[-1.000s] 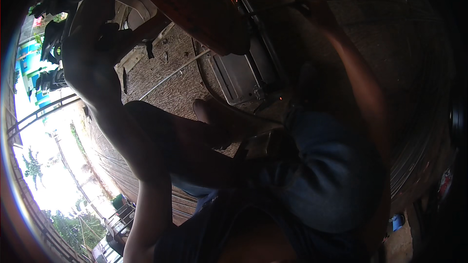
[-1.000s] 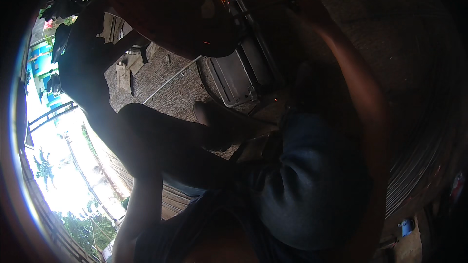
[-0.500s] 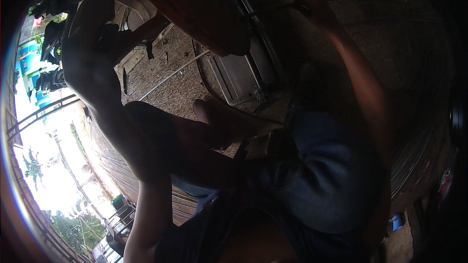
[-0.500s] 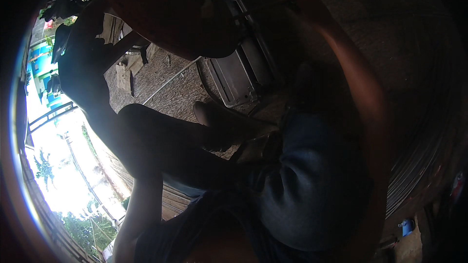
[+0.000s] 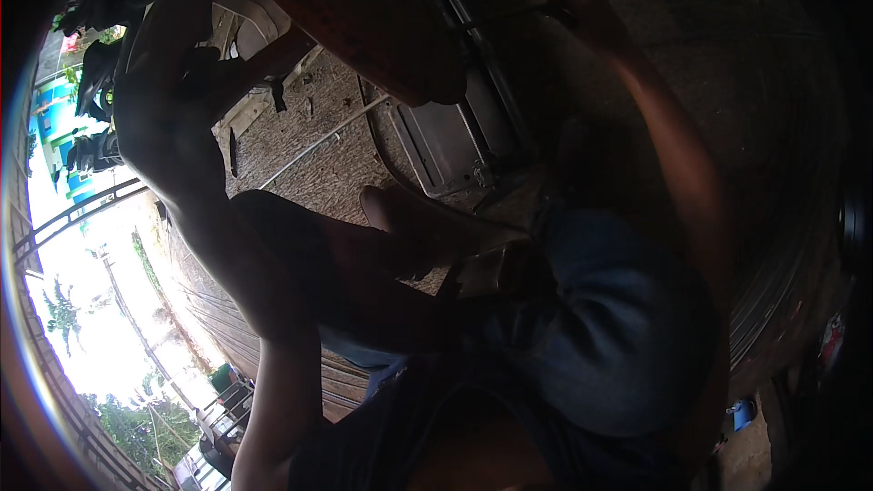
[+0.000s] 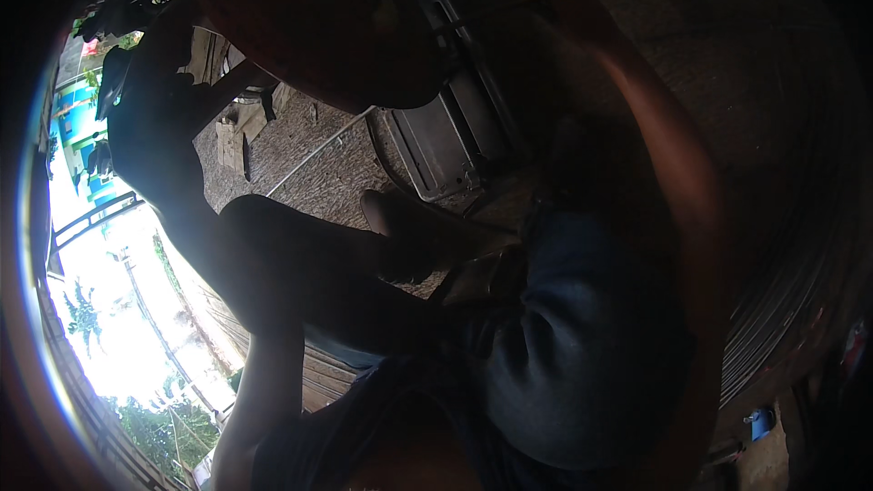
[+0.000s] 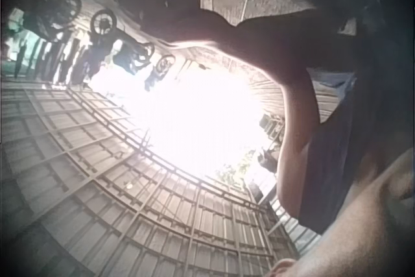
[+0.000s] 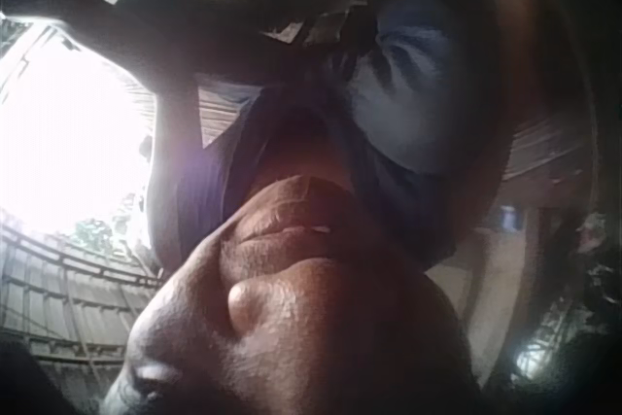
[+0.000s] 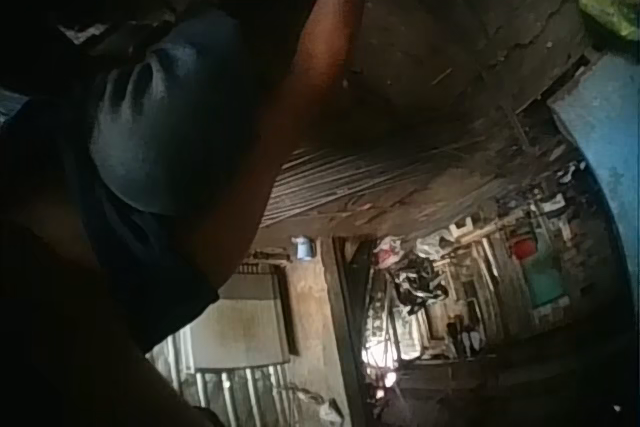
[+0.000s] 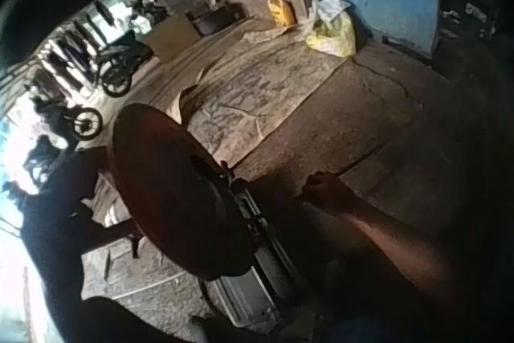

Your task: Cutting metal rods using a stationary circular saw.

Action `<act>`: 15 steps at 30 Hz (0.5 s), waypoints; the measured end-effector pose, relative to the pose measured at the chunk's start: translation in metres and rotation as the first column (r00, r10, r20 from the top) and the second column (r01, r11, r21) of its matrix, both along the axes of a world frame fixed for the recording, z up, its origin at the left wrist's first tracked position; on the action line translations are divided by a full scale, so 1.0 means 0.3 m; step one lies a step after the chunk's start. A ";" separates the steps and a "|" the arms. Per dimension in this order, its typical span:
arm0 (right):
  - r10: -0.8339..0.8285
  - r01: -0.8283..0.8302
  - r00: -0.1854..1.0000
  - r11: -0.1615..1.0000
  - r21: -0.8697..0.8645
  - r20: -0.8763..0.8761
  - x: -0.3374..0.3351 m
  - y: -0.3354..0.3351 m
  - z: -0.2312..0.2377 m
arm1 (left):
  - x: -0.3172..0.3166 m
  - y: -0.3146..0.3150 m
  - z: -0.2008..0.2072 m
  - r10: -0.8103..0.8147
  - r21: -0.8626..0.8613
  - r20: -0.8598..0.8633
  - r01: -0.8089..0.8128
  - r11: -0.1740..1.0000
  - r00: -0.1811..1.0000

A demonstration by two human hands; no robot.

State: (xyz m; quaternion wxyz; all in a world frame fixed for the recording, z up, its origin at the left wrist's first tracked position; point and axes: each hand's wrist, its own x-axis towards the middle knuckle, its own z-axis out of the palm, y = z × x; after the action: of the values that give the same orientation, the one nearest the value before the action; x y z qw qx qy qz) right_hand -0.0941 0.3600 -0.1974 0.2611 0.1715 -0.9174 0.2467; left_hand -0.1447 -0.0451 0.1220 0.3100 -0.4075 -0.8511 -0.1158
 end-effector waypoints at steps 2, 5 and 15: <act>-0.014 0.014 1.000 1.000 0.009 -0.006 0.007 0.006 -0.007 | 0.022 0.041 0.007 0.031 -0.021 -0.010 -0.031 0.999 0.999; 0.016 -0.016 0.999 1.000 -0.006 0.037 0.031 0.002 0.007 | 0.068 0.070 0.009 0.062 0.006 0.046 -0.062 0.998 0.997; -0.065 0.056 0.996 0.988 0.146 0.055 0.114 0.014 0.055 | 0.028 0.026 -0.026 0.061 0.194 0.276 -0.118 0.974 0.959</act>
State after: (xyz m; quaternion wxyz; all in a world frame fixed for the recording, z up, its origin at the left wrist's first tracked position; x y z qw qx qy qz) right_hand -0.0599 0.3641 -0.1808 0.2279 0.1547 -0.9450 0.1765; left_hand -0.1361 -0.0374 0.1142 0.2381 -0.3140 -0.8860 -0.2443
